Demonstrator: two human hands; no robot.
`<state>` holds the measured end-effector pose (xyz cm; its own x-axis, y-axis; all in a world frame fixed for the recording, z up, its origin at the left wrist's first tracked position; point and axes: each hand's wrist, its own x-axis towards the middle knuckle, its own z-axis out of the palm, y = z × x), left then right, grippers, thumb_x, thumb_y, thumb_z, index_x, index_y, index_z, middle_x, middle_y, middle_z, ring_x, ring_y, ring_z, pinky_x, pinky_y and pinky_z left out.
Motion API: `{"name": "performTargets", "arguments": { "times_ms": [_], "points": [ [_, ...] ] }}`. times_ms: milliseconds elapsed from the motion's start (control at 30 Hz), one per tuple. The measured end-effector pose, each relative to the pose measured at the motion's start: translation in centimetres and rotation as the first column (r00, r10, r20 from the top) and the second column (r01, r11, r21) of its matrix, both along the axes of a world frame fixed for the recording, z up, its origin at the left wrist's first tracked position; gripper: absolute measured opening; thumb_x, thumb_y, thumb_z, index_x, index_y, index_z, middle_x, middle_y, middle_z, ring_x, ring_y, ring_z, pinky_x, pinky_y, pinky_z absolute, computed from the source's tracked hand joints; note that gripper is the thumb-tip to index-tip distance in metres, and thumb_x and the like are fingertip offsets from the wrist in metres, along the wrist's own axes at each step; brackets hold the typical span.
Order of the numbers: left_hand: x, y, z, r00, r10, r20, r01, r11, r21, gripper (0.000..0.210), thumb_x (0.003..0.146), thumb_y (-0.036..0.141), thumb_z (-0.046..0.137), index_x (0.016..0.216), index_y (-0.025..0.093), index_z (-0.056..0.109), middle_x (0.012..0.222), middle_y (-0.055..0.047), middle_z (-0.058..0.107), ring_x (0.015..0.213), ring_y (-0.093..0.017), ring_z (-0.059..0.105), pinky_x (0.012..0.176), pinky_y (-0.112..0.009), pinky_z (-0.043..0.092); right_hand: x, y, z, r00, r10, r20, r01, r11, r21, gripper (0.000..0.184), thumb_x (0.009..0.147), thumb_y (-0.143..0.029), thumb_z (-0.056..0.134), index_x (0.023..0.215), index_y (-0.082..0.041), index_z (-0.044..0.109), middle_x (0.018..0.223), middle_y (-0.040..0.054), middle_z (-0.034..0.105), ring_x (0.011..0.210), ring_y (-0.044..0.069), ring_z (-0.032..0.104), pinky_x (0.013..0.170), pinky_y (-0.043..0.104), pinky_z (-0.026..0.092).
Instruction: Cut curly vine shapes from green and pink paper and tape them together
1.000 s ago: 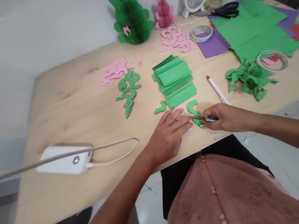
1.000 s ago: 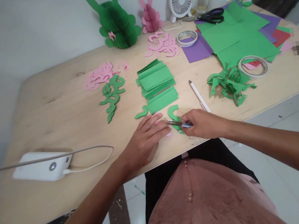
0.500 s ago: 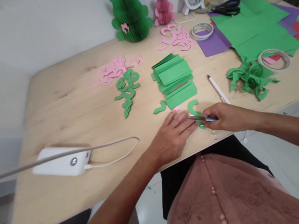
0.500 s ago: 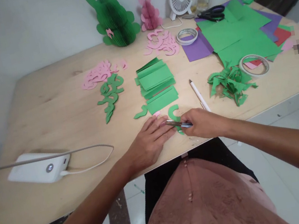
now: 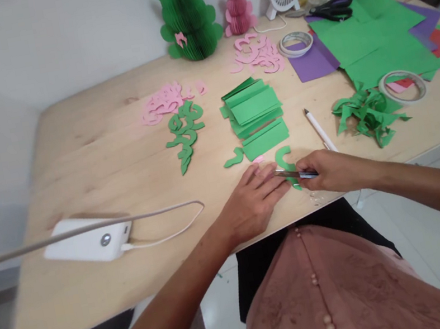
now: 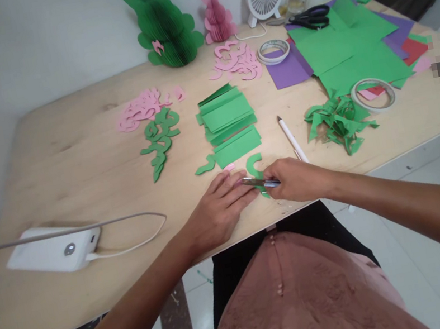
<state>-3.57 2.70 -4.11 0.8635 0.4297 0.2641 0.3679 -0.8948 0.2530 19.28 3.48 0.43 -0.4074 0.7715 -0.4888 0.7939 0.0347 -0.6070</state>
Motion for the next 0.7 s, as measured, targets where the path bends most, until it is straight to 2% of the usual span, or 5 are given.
{"name": "performTargets", "arguments": {
  "times_ms": [367,700],
  "points": [
    [0.05,0.02,0.14,1.000,-0.012,-0.013,0.012,1.000,0.002,0.038,0.093,0.011,0.040,0.128,0.015,0.053,0.130,-0.007,0.060,0.137,-0.027,0.036,0.116,-0.052,0.023,-0.34,0.29,0.67,0.998,0.039,0.047,-0.039,0.999,-0.002,0.011,0.075,-0.025,0.053,0.066,-0.019,0.055,0.057,-0.0031,0.047,0.055,0.012,0.041,0.052,0.026,0.028],
    [0.06,0.04,0.13,1.000,-0.017,0.003,0.017,1.000,-0.008,0.036,0.093,0.012,0.041,0.126,0.020,0.055,0.122,-0.006,0.064,0.135,-0.026,0.038,0.113,-0.051,0.027,-0.44,0.37,0.63,0.996,0.062,0.060,-0.062,0.998,-0.001,0.012,0.077,-0.023,0.051,0.072,-0.017,0.061,0.061,-0.0013,0.052,0.058,0.013,0.044,0.055,0.026,0.030]
  ]
}}
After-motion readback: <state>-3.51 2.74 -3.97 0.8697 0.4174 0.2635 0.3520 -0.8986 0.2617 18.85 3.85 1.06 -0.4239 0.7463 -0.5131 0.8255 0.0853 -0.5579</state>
